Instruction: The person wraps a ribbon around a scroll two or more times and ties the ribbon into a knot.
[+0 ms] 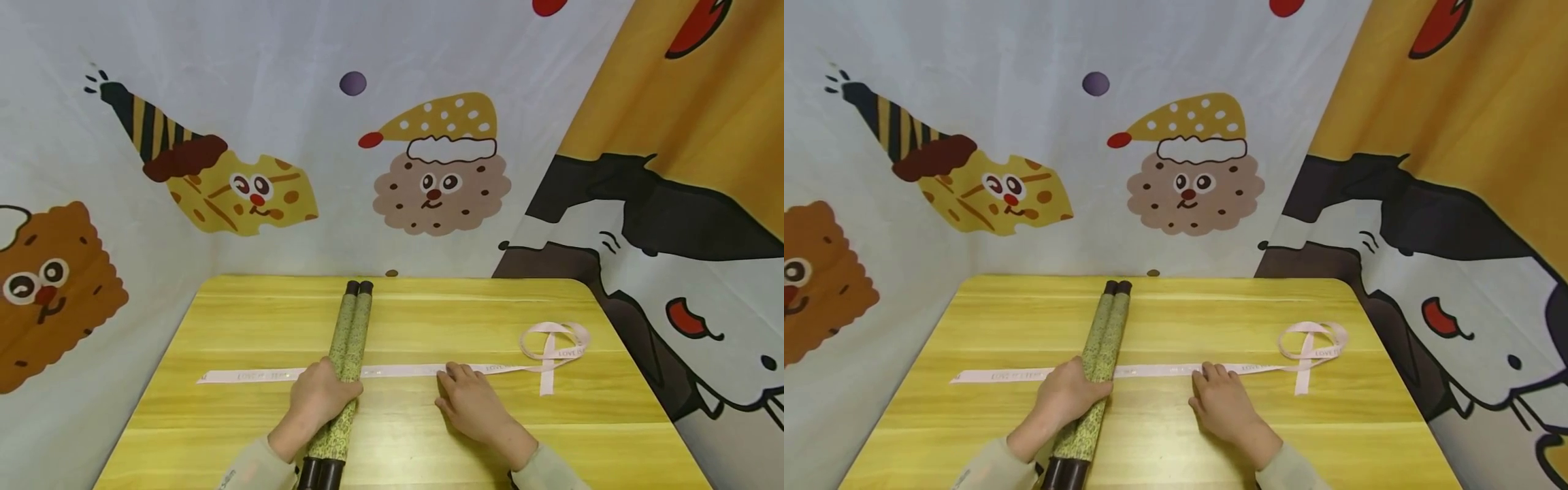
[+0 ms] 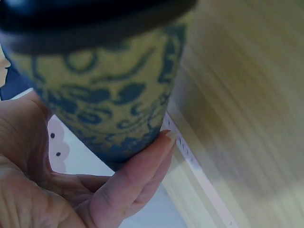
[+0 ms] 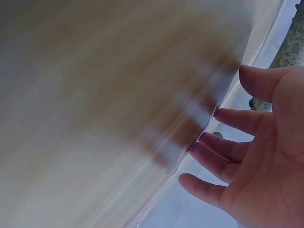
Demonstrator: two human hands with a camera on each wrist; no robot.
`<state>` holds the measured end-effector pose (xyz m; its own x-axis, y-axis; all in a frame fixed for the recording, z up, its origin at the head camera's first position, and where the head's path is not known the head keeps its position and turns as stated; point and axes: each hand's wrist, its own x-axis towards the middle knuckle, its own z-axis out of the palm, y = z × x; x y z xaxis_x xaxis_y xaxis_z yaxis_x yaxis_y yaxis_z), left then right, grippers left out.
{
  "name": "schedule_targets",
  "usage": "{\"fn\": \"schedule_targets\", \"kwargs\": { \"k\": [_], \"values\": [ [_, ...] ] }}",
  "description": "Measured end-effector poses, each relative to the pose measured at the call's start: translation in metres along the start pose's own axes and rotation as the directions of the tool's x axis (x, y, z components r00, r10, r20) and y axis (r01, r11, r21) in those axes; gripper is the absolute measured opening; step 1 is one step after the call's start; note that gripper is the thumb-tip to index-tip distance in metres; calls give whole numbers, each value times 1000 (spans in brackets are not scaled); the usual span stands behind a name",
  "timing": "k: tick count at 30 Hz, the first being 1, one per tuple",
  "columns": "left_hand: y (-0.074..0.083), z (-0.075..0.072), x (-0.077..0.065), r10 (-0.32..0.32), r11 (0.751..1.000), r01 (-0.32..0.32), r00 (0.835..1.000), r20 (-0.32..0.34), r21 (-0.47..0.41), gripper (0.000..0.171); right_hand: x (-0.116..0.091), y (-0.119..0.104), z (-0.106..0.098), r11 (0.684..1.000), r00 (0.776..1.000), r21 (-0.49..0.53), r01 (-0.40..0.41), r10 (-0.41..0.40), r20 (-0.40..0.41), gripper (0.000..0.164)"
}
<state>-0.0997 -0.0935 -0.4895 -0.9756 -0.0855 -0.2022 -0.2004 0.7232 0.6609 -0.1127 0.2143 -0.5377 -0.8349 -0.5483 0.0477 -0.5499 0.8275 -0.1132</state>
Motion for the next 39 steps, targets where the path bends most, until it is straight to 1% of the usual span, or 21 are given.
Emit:
{"fn": "schedule_targets", "kwargs": {
  "k": [7,14,15,17,21,22,24,27,32,39],
  "values": [
    [10,19,-2,7,999,-6,1000,20,-35,26,1,-1,0,1000,1000,-5,2,-2,-12,50],
    [23,36,-6,2,999,-1,1000,17,-37,32,3,-3,2,1000,1000,-4,3,-3,-17,50],
    [25,38,-7,-1,999,2,1000,16,-33,35,3,-3,2,1000,1000,-4,5,-5,-21,50],
    [29,43,-8,-4,1000,4,1000,12,-19,49,4,-3,2,1000,1000,-5,7,-8,-26,51],
    [35,54,-9,8,999,-8,1000,11,36,87,4,-5,2,1000,1000,-5,2,-2,-25,50],
    [36,57,-9,12,999,-13,1000,15,46,92,4,-5,2,1000,1000,-6,-1,1,-22,51],
    [37,62,-10,22,998,-23,1000,18,62,97,5,-6,2,1000,1000,-9,-6,6,-16,51],
    [37,68,-11,28,998,-28,1000,12,64,96,6,-8,3,1000,1000,-2,-12,12,-8,52],
    [38,73,-13,37,996,-36,999,-15,77,91,6,-9,2,1000,1000,9,-19,19,-2,52],
    [39,77,-14,54,988,-48,998,-35,145,98,6,-9,2,1000,1000,5,-23,23,5,52]
  ]
}}
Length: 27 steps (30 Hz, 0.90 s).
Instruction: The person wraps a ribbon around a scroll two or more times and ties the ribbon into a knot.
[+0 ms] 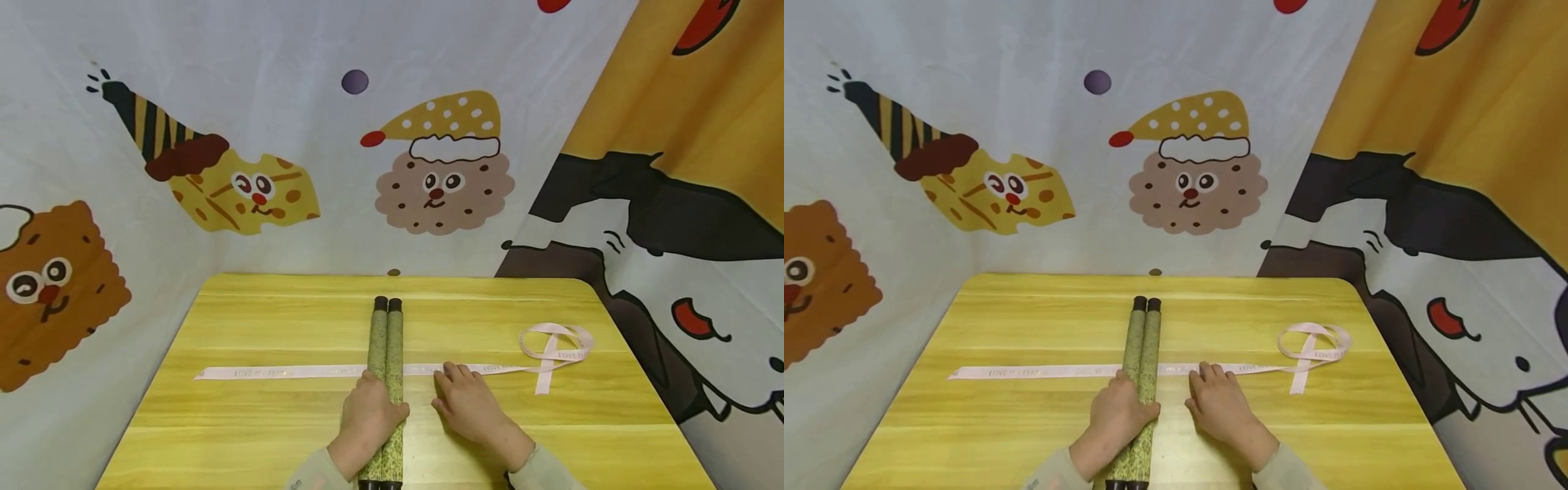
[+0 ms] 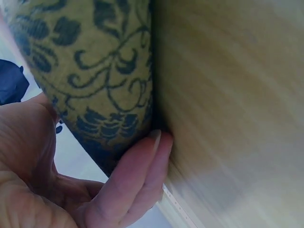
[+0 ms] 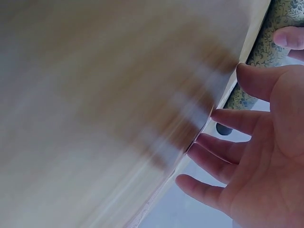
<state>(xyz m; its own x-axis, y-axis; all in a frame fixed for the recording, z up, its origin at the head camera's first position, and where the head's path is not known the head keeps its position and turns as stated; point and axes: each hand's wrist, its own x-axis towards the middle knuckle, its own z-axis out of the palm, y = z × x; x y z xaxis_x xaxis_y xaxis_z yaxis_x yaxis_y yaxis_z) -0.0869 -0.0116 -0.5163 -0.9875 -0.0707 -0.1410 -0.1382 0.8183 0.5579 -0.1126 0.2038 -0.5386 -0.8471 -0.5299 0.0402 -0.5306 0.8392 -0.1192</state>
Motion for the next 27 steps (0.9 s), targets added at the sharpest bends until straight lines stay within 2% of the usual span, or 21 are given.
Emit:
{"fn": "schedule_targets", "kwargs": {
  "k": [6,12,14,17,21,24,27],
  "values": [
    [0,0,1,19,1000,-19,1000,16,21,102,-1,1,-1,1000,1000,5,0,0,-2,52],
    [-5,-1,1,81,997,-81,997,13,5,99,-2,2,-1,1000,1000,-13,8,-9,-9,51],
    [-9,-4,2,102,994,-102,995,3,34,88,-2,2,0,1000,1000,-14,9,-9,-7,51],
    [-17,-10,8,131,989,-128,990,-44,81,56,-1,2,1,1000,1000,-11,9,-9,-2,52],
    [-33,-23,19,199,975,-182,969,-143,123,26,-1,2,1,1000,1000,-7,12,-12,3,52],
    [-48,-32,28,252,962,-227,952,-172,153,17,0,1,1,1000,1000,-8,18,-18,3,52],
    [-61,-37,37,288,949,-259,943,-166,180,23,0,1,0,1000,1000,-10,22,-22,6,52]
  ]
}}
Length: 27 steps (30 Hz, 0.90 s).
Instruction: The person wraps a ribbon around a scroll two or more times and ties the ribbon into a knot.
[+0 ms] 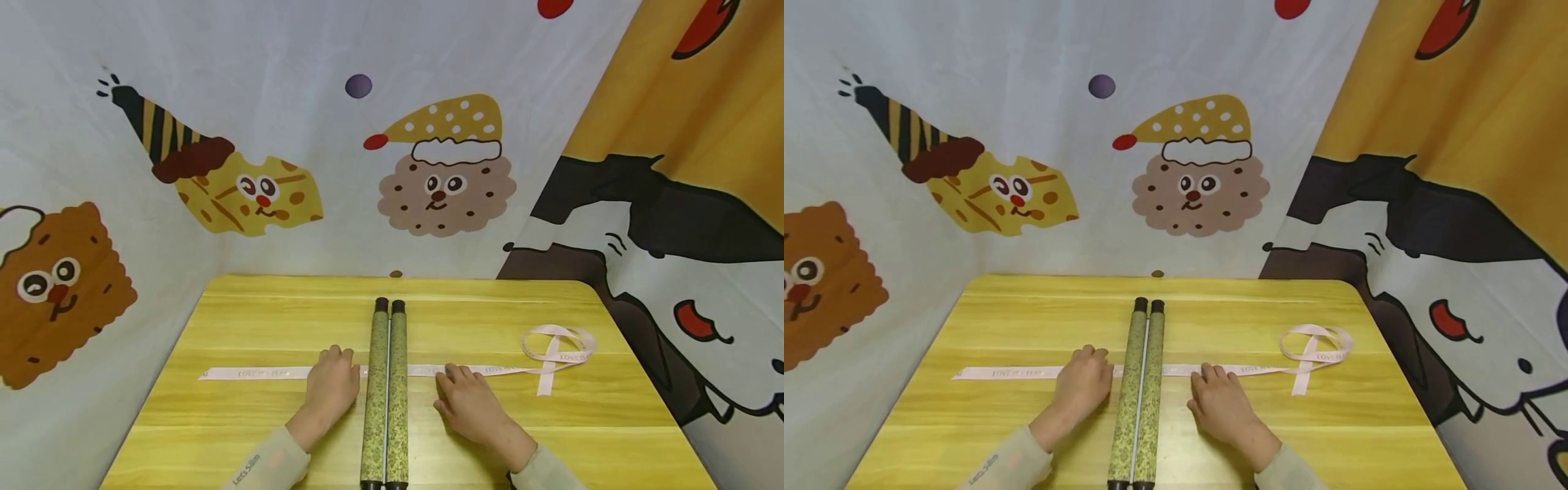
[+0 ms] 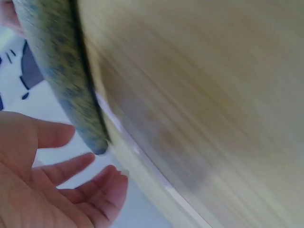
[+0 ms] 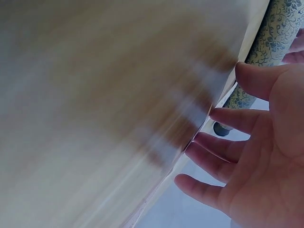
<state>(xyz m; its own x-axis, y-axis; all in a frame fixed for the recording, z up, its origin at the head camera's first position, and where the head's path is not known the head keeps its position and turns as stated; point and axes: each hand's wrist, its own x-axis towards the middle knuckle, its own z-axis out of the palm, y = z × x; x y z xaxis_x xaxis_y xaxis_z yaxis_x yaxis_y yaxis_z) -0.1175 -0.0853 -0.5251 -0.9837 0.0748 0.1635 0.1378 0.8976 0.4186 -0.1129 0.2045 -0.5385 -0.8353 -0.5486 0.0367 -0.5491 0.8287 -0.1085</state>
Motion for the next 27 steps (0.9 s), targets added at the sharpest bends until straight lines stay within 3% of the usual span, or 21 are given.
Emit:
{"fn": "schedule_targets", "kwargs": {
  "k": [7,16,27],
  "values": [
    [-16,2,7,5,999,0,995,97,-51,31,-1,0,-3,1000,1000,0,-1,1,7,52],
    [-18,5,11,-18,993,38,985,173,-112,19,-1,-1,-4,1000,1000,9,6,-6,8,51],
    [-23,3,13,-60,972,109,971,230,-206,24,-2,3,-4,999,1000,42,-16,16,11,50]
  ]
}}
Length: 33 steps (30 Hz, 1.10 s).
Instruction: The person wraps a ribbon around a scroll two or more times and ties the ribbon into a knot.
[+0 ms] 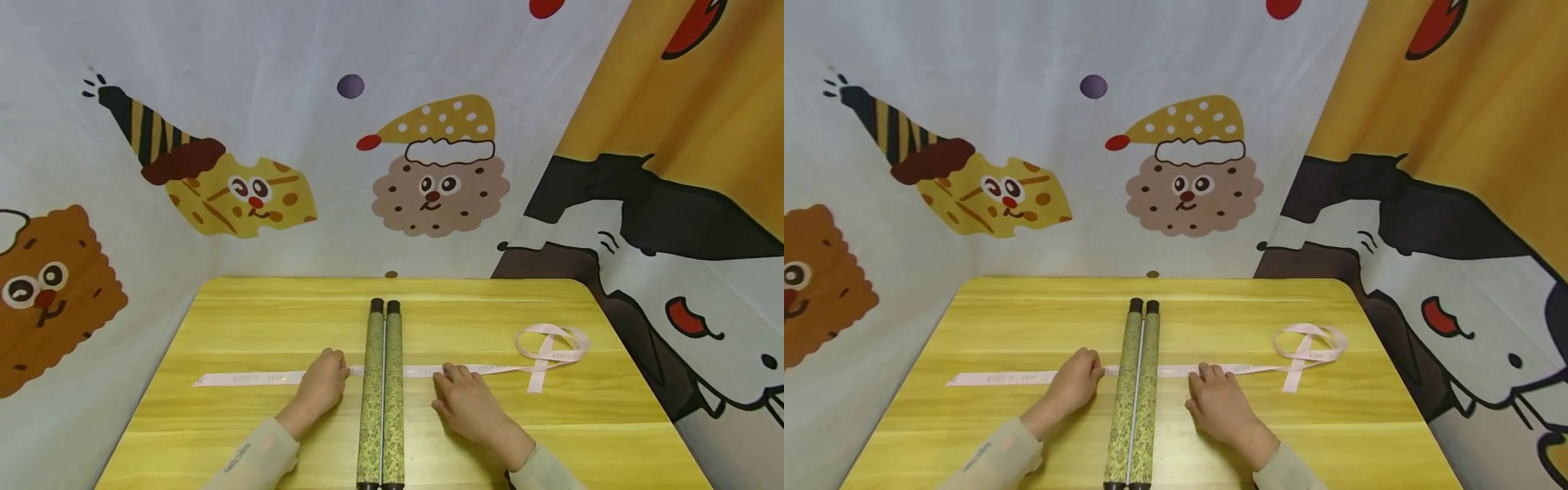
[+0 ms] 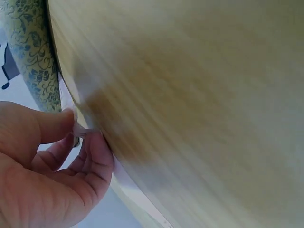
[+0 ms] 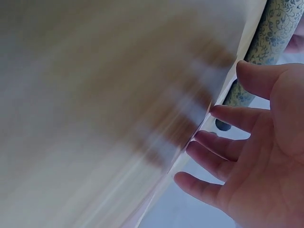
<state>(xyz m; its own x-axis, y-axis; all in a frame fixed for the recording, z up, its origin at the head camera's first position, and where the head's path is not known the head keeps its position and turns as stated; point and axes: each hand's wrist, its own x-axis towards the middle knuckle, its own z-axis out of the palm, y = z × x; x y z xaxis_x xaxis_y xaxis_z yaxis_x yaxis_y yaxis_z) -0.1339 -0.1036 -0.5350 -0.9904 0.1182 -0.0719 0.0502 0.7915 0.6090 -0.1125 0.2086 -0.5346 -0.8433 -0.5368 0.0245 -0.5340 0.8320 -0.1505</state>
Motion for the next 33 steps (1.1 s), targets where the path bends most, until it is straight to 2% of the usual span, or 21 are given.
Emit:
{"fn": "schedule_targets", "kwargs": {
  "k": [4,12,18,23,26,33],
  "values": [
    [-4,-8,-1,-32,998,31,999,-16,-61,24,-2,5,-1,999,999,4,-37,37,13,51],
    [-19,-21,-9,-48,985,41,998,-39,-170,20,-5,17,-3,998,998,-20,-62,62,0,50],
    [-31,-32,-15,-60,971,45,997,-57,-237,17,-10,28,-4,999,999,-24,-33,32,-44,46],
    [-42,-44,-21,-76,955,54,995,-62,-293,11,-11,41,-4,998,987,-63,29,-38,-153,30],
    [-48,-51,-23,-83,947,56,994,-74,-316,10,-12,50,-5,993,975,-107,57,-78,-208,27],
    [-62,-68,-28,-114,933,79,990,-79,-351,9,-13,68,-6,986,968,-158,54,-91,-236,22]
  ]
}}
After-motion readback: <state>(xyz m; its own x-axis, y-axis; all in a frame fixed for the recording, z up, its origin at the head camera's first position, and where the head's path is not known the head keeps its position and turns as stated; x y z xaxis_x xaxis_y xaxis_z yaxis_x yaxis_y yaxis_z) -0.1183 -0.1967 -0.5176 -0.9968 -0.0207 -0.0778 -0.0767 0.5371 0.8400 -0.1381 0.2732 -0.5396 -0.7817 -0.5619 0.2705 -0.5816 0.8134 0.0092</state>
